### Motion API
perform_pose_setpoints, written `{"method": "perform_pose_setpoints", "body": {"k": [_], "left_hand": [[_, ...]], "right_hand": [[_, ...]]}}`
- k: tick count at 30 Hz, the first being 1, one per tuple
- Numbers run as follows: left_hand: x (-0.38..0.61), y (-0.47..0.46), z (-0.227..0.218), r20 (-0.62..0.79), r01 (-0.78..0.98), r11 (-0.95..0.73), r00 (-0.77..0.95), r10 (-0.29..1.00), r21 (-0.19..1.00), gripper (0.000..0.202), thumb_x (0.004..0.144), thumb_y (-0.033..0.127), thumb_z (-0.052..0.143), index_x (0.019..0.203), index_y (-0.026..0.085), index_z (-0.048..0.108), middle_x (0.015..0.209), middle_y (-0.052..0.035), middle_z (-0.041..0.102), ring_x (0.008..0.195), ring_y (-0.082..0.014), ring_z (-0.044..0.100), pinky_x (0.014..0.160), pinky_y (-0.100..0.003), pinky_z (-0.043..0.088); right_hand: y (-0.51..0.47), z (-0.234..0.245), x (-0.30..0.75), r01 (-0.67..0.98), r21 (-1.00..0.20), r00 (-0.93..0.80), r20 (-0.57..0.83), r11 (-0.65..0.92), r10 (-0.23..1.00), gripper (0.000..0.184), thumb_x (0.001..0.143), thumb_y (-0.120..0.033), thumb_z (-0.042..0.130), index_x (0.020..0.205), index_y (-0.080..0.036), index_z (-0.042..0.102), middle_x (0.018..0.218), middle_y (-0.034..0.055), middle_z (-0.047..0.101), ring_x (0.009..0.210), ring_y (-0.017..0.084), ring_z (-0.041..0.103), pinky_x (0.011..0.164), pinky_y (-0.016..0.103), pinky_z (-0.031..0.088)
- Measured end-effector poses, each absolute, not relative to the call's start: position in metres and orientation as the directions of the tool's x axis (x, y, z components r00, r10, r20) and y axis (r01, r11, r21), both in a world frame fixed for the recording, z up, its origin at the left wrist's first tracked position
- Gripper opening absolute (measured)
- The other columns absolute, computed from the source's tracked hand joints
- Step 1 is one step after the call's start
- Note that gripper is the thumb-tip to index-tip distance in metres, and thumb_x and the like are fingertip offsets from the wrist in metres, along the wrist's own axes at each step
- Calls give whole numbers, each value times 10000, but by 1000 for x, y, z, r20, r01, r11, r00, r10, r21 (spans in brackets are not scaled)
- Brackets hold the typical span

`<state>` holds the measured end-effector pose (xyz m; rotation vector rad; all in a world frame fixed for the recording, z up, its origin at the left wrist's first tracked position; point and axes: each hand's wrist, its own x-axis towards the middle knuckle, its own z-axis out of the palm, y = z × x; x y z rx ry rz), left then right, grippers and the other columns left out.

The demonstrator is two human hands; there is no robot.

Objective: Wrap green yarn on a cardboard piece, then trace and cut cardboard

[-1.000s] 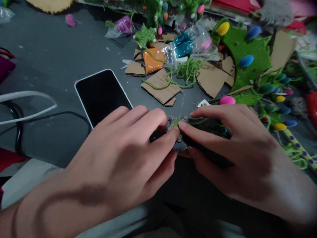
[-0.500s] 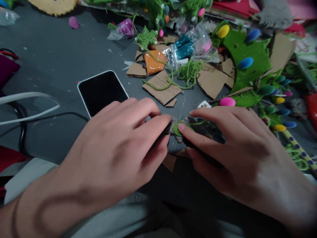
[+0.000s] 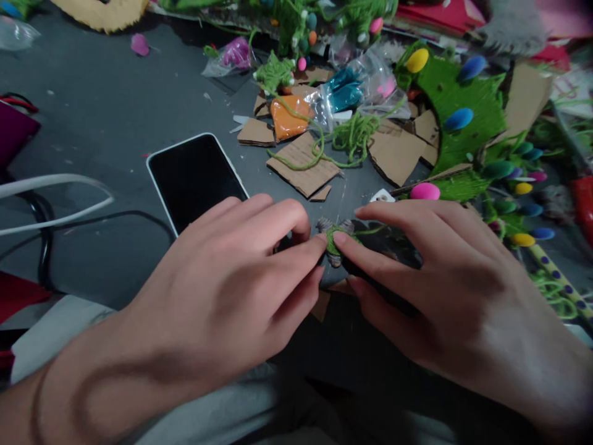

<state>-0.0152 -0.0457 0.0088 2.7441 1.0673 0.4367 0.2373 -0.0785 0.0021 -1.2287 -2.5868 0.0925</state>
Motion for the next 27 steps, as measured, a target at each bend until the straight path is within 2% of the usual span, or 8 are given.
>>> {"method": "perform_pose_setpoints", "body": {"k": [9,13,16,20,23,27], "left_hand": [[-13,-47,6,201,609,-742,719,665,279,243,1036,251,559,1019,229,800,937,-39,669,755,-216,544,668,-441,391],[-13,-45,7,207,614,-748,720,662,254,236,1039,242,560,1016,230,795,927,-37,662,741,-208,534,664,-424,385],[-14,-45,8,219,631,-738,706,674,238,256,1046,241,558,1178,209,775,1020,-57,689,806,-223,590,694,-423,433],[-14,-45,9,193,660,-707,682,706,255,471,1032,246,573,1494,164,613,1342,-120,695,1092,-313,672,840,-475,527],[-13,-44,7,192,654,-710,686,702,259,522,1028,240,578,1542,147,553,1438,-114,684,1190,-324,660,937,-503,530],[-12,-42,4,162,657,-694,681,714,293,499,1044,255,541,1534,160,539,1387,-99,718,1171,-311,664,971,-501,524]], "right_hand": [[-78,1,239,749,-172,-600,230,639,766,349,1011,-246,623,1338,-193,733,1429,167,631,1267,369,606,1023,551,522],[-77,1,237,746,-176,-603,231,642,764,350,1014,-237,615,1342,-185,727,1427,173,634,1270,365,607,1022,546,526],[-77,1,236,752,-180,-596,224,634,771,368,1013,-234,610,1362,-190,716,1438,173,632,1279,366,611,1030,545,530],[-78,1,236,755,-180,-594,222,631,773,362,997,-219,618,1342,-190,724,1438,174,636,1285,377,613,1022,555,536],[-78,2,236,750,-178,-600,220,637,769,337,994,-230,630,1310,-187,739,1444,179,632,1288,385,607,1019,569,532],[-78,2,237,749,-179,-598,231,638,767,352,995,-218,634,1329,-177,736,1442,182,632,1287,379,603,1024,564,527]]}}
